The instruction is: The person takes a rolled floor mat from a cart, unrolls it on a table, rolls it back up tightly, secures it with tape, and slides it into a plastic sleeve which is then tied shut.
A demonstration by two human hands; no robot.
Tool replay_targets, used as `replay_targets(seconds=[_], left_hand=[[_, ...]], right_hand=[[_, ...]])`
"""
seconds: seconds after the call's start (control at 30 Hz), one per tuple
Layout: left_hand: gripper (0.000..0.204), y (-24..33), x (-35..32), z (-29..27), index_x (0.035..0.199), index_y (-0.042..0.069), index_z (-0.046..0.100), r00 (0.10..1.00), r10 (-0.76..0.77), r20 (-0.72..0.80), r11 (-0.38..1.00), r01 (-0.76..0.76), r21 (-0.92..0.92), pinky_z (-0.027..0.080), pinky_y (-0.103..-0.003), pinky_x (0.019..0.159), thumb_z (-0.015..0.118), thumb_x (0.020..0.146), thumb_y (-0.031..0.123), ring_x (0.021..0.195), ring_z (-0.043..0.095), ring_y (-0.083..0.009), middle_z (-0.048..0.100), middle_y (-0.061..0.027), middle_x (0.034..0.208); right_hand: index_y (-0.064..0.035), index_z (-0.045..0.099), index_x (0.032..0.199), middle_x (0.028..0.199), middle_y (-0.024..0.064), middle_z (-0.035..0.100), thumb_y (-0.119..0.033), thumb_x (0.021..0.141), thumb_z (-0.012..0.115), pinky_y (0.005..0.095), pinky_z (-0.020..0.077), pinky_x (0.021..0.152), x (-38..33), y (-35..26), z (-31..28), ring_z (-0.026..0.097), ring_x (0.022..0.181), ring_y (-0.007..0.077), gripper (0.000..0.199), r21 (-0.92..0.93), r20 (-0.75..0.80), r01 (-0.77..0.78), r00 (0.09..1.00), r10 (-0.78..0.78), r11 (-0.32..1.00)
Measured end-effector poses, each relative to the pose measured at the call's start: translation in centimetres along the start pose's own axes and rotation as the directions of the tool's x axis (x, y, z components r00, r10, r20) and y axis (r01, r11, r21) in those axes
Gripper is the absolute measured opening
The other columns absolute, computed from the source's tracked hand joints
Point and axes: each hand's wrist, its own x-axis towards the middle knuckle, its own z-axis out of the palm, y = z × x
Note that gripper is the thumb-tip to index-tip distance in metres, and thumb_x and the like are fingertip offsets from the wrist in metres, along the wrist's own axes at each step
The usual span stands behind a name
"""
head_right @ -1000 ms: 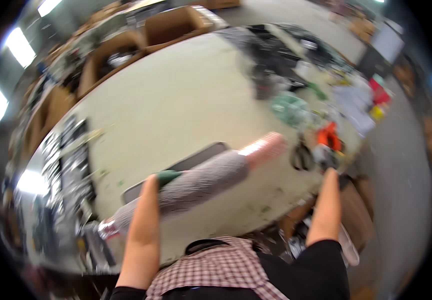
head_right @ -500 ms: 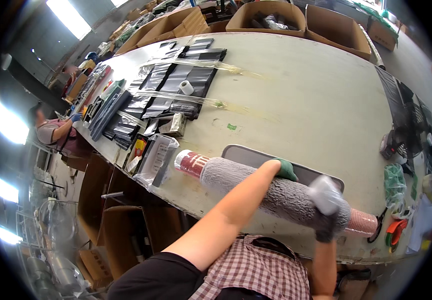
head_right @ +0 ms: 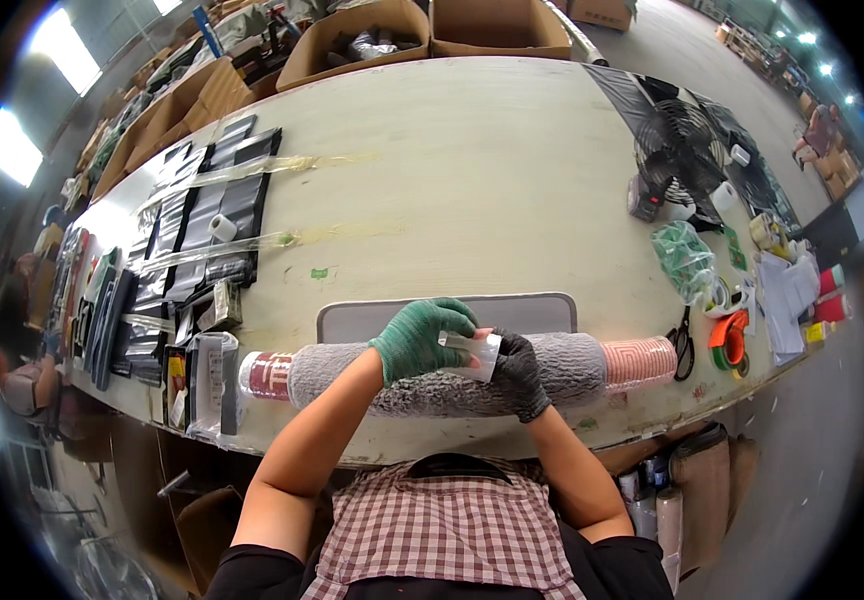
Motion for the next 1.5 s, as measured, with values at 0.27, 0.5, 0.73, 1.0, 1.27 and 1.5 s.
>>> replay_targets(seconds=[0.27,0.5,0.73,1.0,1.27,1.5], left_hand=[[0.009,-0.1,3.6,-1.2,0.076,0.003,0.067,0.996,0.014,-0.087,0.957,-0.039,-0.288,0.053,-0.029,0.068,0.073,0.073,0.008,0.071,0.064,-0.0152,0.066,-0.0052,0.080],[0.011,-15.7,3.0,2.9,0.082,0.016,0.070,0.839,-0.197,0.507,0.844,-0.118,0.523,0.050,-0.038,0.079,0.066,0.072,0.017,0.088,0.062,-0.0303,0.066,-0.0110,0.093],[0.023,-10.5,0.7,3.3,0.094,0.010,0.062,0.735,-0.458,0.499,0.808,0.110,0.579,0.049,-0.040,0.078,0.069,0.074,0.019,0.092,0.060,-0.0314,0.062,-0.0104,0.094],[0.035,-7.8,-7.5,-4.7,0.115,0.014,0.061,0.833,-0.486,-0.263,0.726,0.553,0.410,0.041,-0.044,0.095,0.061,0.083,0.027,0.104,0.058,-0.0255,0.065,-0.0104,0.104],[0.037,-11.0,3.9,-5.4,0.085,0.012,0.067,0.820,-0.523,-0.232,0.656,0.561,0.506,0.045,-0.043,0.077,0.041,0.091,0.039,0.079,0.064,-0.0310,0.066,-0.0148,0.083],[0.030,-13.0,7.0,-4.1,0.083,0.008,0.067,0.669,0.186,-0.720,0.740,0.386,0.550,0.043,-0.042,0.089,0.049,0.085,0.031,0.082,0.063,-0.0298,0.065,-0.0197,0.084]], right_hand=[[0.0003,0.041,0.132,0.121,0.0113,0.052,-0.014,0.073,0.076,0.0338,0.0458,0.092,-0.2,1.3,-0.8,0.054,0.108,0.0199,0.070,-0.271,0.066,0.220,0.975,-0.210,0.937],[-0.0049,0.050,0.126,0.127,0.0207,0.051,-0.024,0.076,0.067,0.0412,0.0370,0.101,-3.4,1.7,2.3,0.049,0.118,0.0359,0.056,-0.729,0.389,0.579,0.789,-0.476,0.364],[-0.0120,0.064,0.110,0.104,0.0101,0.066,-0.012,0.082,0.057,0.0378,0.0488,0.088,-5.6,3.2,2.0,0.064,0.098,0.0234,0.029,-0.754,0.500,0.613,0.769,-0.398,0.236],[-0.0051,0.065,0.098,0.085,0.0093,0.066,-0.026,0.070,0.074,0.0341,0.0526,0.068,5.7,1.0,0.7,0.064,0.074,0.0233,0.036,-0.895,0.433,0.446,0.865,-0.252,-0.005],[-0.0072,0.067,0.081,0.090,0.0111,0.070,-0.006,0.073,0.065,0.0370,0.0452,0.092,7.1,0.0,1.5,0.066,0.093,0.0239,0.008,-0.750,0.333,0.523,0.827,-0.452,0.405],[-0.0008,0.063,0.082,0.076,0.0058,0.064,-0.006,0.081,0.058,0.0276,0.0481,0.064,21.6,-0.1,-2.8,0.060,0.069,0.0147,0.007,-0.280,-0.206,0.232,0.933,-0.295,0.931]])
